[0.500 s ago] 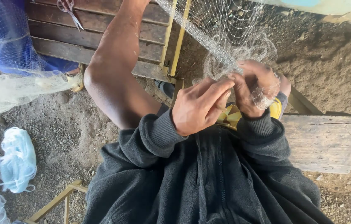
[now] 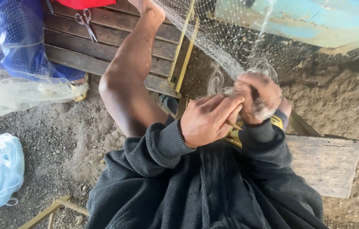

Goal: A person is weaving or repairing a fishing net by hand using a wooden shuttle to tie knots in the mesh.

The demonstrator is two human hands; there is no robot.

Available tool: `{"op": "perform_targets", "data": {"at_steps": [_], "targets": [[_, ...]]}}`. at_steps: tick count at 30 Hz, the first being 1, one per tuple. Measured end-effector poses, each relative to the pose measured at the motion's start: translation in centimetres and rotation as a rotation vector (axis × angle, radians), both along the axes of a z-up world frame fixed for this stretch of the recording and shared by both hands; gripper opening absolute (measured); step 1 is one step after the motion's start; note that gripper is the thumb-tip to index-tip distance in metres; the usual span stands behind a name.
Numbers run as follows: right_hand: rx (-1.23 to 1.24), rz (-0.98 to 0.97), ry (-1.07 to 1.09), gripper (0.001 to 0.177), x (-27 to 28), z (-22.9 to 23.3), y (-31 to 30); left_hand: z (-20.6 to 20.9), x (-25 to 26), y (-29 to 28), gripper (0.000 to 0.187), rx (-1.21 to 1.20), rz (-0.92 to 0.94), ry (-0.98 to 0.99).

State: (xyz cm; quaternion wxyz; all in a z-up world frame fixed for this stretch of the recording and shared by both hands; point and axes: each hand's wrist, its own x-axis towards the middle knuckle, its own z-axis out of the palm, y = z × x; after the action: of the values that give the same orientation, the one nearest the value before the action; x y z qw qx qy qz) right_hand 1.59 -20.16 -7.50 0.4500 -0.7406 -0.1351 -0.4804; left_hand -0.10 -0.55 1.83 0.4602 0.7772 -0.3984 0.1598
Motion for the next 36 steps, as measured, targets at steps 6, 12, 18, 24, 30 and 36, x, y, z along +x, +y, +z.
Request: {"op": "perform_targets", "data": {"at_steps": [6,12,18,24,30,36], "targets": [[0.149,0.341,0.522,0.049,-0.1,1.8,-3.7,-1.4,0.2,-0.7,0.028,-0.001,0.030,0.002],[0.148,0.470,0.549,0.011,0.8,6.2,-3.2,-2.2,0.6,-1.7,0.028,0.013,0.042,-0.027],[0.202,0.489,0.453,0.021,1.0,-3.3,-6.1,-3.7,0.0,-1.8,0.028,-0.050,-0.047,0.051],[0.259,0.453,0.425,0.023,1.3,-4.1,-5.9,-5.5,-0.3,-2.6,0.038,-0.056,-0.077,-0.018],[0.154,0.431,0.572,0.038,0.7,0.9,-5.3,-3.9,1.2,-1.8,0.037,-0.146,-0.194,0.068],[0.519,0.527,0.503,0.046,0.1,0.7,-5.2,1.7,3.4,0.5,0.041,-0.466,-0.096,0.246]]}}
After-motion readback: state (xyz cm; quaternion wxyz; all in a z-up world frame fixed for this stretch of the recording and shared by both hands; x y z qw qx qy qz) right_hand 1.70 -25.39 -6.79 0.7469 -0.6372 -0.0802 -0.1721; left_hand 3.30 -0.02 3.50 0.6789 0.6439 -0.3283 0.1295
